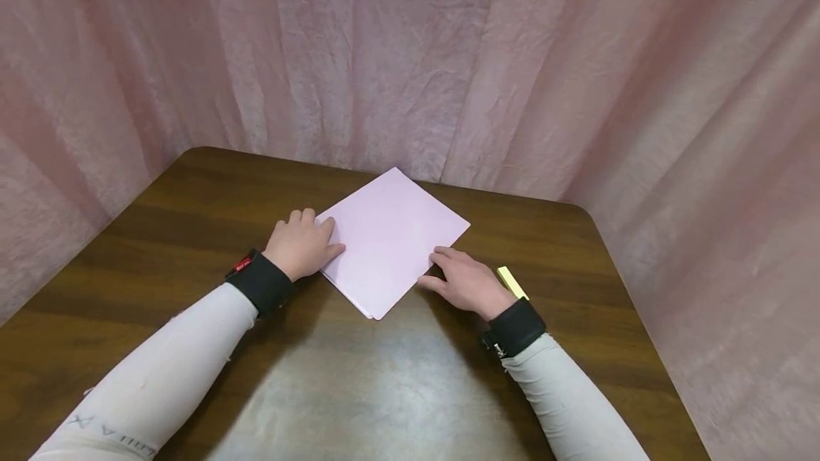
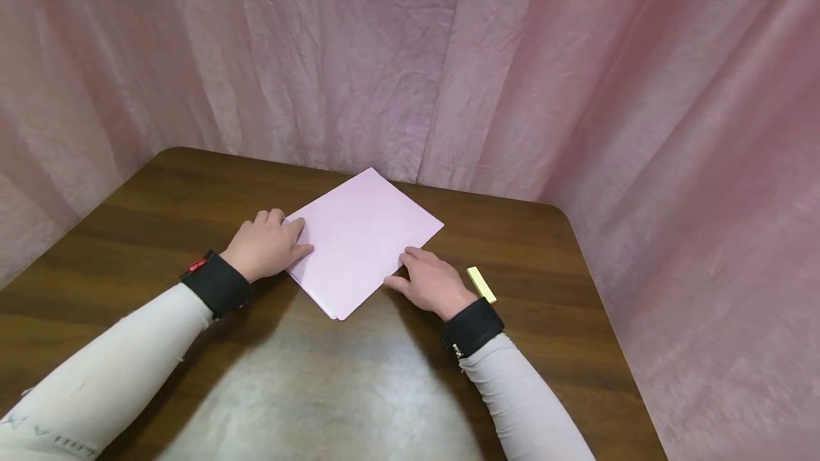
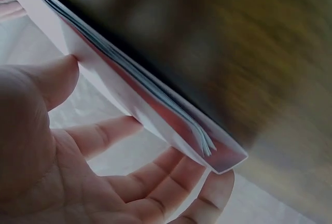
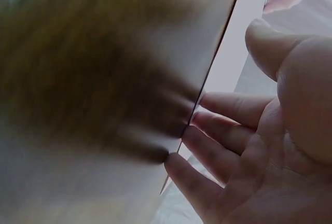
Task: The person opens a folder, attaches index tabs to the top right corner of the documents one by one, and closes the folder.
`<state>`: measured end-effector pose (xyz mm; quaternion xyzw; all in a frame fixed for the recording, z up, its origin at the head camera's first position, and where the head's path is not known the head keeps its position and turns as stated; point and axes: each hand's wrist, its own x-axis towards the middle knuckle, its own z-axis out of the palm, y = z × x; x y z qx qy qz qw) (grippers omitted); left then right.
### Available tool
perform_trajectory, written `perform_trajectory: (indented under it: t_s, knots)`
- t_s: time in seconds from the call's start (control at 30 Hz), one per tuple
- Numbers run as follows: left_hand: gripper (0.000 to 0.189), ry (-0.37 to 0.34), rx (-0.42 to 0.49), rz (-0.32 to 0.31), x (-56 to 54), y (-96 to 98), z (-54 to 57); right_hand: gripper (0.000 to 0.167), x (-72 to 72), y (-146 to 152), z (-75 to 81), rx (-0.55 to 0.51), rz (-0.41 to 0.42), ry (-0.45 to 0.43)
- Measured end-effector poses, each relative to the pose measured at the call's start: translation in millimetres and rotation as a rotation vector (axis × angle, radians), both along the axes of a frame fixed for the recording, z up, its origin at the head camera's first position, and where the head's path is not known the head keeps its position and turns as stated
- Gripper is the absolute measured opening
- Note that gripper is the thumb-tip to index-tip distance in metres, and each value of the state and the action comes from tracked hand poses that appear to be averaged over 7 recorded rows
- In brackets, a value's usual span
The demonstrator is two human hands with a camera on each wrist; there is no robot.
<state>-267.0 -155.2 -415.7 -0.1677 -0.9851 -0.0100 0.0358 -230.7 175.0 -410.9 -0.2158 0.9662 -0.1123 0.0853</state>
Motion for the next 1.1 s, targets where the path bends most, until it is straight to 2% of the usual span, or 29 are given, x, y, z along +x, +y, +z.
perform_trajectory:
  t_s: [0.27,0.5,0.63,0.9,1.1]
  knots:
    - [0.058,-0.011,-0.013,-0.038,16.2,13.3,0.3,0.058,-4.7,11,1.8,0.023,-0.041,0.012]
    - [0.049,0.016,0.015,-0.09,31.1,23.3,4.7,0.05,-8.3,17,3.1,0.029,-0.066,0.036]
    - [0.044,0.037,0.034,-0.123,37.3,28.1,4.5,0.051,-10.4,20,4.3,0.027,-0.081,0.036]
    - [0.046,0.025,0.042,-0.164,55.7,40.2,7.2,0.058,-15.0,27,2.8,0.061,-0.118,0.011]
    - [0.046,0.087,-0.006,-0.192,69.7,45.3,6.0,0.056,-18.2,32,2.7,0.078,-0.101,-0.007]
